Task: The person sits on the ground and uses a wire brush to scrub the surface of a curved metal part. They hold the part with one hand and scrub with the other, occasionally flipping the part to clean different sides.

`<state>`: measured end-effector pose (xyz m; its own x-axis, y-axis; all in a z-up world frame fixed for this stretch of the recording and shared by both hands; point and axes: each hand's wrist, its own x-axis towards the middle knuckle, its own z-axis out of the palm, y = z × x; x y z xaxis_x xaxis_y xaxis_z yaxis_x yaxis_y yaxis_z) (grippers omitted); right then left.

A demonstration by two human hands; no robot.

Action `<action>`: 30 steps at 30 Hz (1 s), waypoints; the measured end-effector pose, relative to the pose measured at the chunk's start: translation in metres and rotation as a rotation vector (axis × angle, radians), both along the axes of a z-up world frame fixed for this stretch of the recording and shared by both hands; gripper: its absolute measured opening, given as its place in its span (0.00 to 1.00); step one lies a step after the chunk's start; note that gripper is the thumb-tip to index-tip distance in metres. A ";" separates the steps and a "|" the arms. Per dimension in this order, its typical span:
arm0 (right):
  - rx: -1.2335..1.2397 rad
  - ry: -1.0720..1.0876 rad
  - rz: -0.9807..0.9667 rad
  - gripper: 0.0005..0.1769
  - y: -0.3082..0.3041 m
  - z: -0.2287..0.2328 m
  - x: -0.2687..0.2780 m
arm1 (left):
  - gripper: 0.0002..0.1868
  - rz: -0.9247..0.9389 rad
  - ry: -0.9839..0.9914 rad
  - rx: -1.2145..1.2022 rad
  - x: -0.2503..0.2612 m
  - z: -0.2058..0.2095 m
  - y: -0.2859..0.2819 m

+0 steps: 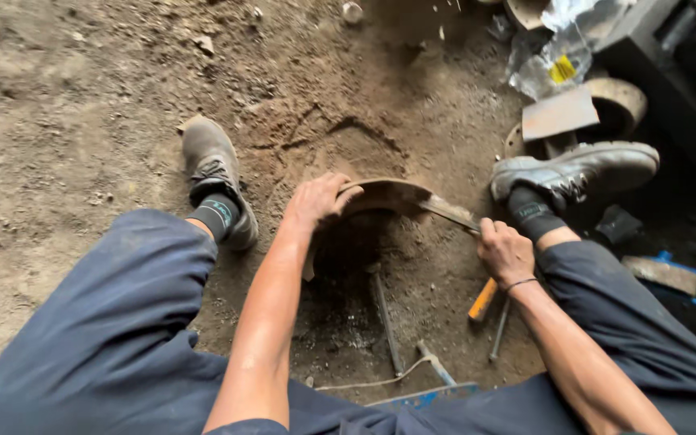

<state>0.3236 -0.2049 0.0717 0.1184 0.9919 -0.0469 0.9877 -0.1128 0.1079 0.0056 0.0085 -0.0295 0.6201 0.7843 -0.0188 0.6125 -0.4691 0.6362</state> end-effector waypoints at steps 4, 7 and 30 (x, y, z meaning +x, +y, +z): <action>0.139 0.103 0.209 0.07 0.062 -0.003 -0.048 | 0.30 -0.035 -0.036 0.006 0.001 -0.015 0.000; 0.029 -0.047 0.232 0.05 0.079 0.000 -0.047 | 0.32 -0.058 -0.092 0.111 -0.002 -0.018 0.008; -0.025 0.073 0.184 0.13 0.075 0.015 -0.036 | 0.44 0.013 -0.037 0.098 0.003 -0.003 -0.002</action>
<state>0.2876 -0.1298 0.0865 -0.0696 0.9949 -0.0737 0.9967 0.0723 0.0356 0.0091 0.0069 -0.0329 0.6085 0.7894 0.0813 0.5958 -0.5221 0.6103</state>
